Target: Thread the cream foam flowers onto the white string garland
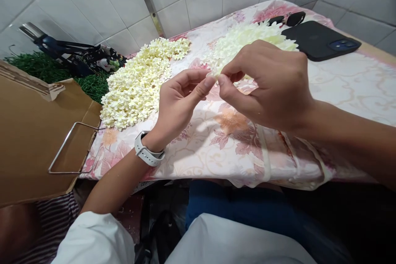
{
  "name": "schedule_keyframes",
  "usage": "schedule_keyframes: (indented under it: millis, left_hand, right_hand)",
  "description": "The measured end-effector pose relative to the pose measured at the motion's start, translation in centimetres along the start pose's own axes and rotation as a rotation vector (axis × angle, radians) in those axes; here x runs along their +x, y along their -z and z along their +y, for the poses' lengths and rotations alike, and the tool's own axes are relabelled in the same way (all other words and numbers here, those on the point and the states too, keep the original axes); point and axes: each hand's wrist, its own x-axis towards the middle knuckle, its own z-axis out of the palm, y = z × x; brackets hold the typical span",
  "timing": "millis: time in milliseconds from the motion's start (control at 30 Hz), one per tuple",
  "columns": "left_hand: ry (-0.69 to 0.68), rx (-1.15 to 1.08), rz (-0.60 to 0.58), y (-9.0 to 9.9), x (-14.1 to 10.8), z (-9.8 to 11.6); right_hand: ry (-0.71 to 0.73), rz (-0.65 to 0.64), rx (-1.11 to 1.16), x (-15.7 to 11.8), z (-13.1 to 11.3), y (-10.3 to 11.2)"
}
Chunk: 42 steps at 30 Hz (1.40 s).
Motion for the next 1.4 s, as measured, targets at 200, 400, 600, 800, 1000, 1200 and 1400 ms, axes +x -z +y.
schedule_keyframes:
  millis: [200,400,600,800,1000,1200,1400]
  left_hand:
    - [0.093,-0.128,-0.005,0.2,0.1,-0.3]
    - [0.196,-0.211,0.013,0.0,-0.1,0.1]
    - [0.048,-0.058,0.031,-0.2,-0.3,0.0]
    - [0.224,-0.294,0.093,-0.7,-0.3,0.6]
    - [0.414,-0.490,0.104,-1.1,-0.6,1.0]
    - [0.334,-0.362,0.052,-1.2,-0.7,0.6]
    - [0.164,-0.195,0.034,-1.1,-1.0,0.2]
  right_hand:
    - [-0.018,0.009,0.112,0.2,0.0,0.1]
    - [0.005,-0.001,0.110,0.1,0.2,-0.1]
    - [0.023,-0.065,0.024,0.0,0.3,-0.2]
    - [-0.013,0.075,0.001,0.1,0.5,-0.4]
    - [0.022,0.112,-0.051,-0.1,0.6,-0.9]
    - [0.064,0.061,-0.122,-0.4,0.5,-0.6]
    - [0.029,0.006,-0.050,-0.4,0.1,-0.4]
